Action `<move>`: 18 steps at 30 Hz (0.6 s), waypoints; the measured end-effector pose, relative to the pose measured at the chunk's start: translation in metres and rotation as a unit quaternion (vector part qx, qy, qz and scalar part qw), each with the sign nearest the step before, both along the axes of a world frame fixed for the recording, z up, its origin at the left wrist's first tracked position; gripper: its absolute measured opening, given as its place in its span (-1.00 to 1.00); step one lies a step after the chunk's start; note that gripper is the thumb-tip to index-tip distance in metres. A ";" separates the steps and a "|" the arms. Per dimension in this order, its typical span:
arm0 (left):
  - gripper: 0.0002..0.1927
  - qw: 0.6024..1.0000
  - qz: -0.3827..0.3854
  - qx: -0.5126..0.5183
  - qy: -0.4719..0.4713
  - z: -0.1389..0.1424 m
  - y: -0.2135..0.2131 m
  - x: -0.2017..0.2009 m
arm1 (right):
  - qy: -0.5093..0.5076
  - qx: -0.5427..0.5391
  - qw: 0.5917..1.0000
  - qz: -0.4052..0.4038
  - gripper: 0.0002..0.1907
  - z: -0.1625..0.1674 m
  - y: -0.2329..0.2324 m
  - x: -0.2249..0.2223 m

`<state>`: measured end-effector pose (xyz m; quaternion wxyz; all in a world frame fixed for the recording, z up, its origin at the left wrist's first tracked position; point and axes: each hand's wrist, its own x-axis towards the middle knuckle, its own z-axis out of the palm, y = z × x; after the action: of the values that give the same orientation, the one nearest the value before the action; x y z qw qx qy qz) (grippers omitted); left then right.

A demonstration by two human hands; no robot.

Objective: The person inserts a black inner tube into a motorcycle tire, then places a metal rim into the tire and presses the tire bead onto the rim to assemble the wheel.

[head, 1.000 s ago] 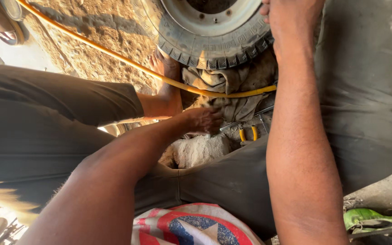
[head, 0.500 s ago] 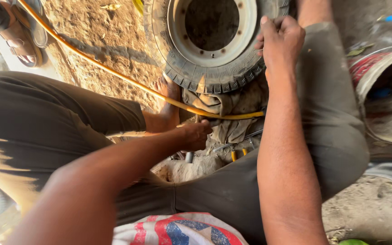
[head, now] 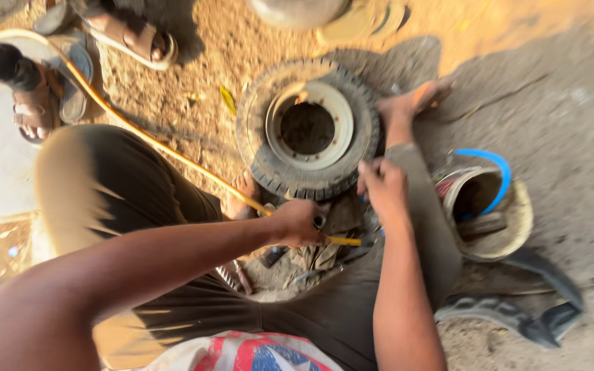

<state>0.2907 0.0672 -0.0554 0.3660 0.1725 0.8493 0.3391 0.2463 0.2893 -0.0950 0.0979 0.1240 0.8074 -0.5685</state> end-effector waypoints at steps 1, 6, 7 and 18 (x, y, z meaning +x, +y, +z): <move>-0.45 0.998 0.037 0.019 -0.039 0.013 -0.005 -0.005 | -0.028 -0.018 0.999 -0.017 -0.74 0.006 -0.002 0.013; -0.79 0.964 0.022 0.105 0.244 0.063 0.002 0.010 | -0.150 -0.234 0.951 -0.134 -0.65 0.028 -0.023 0.080; -0.73 0.967 -0.051 0.062 0.242 0.067 0.005 0.024 | -0.180 -0.300 0.918 -0.186 -0.64 0.029 -0.030 0.091; -0.53 0.933 -0.333 -0.087 0.109 0.097 -0.072 -0.029 | -0.170 -0.426 0.879 -0.132 -0.86 -0.008 -0.067 0.099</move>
<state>0.2620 -0.0049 0.0412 0.3765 0.4487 0.8041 0.1014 0.3457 0.2221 -0.1031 0.2010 0.2708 0.4344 -0.8352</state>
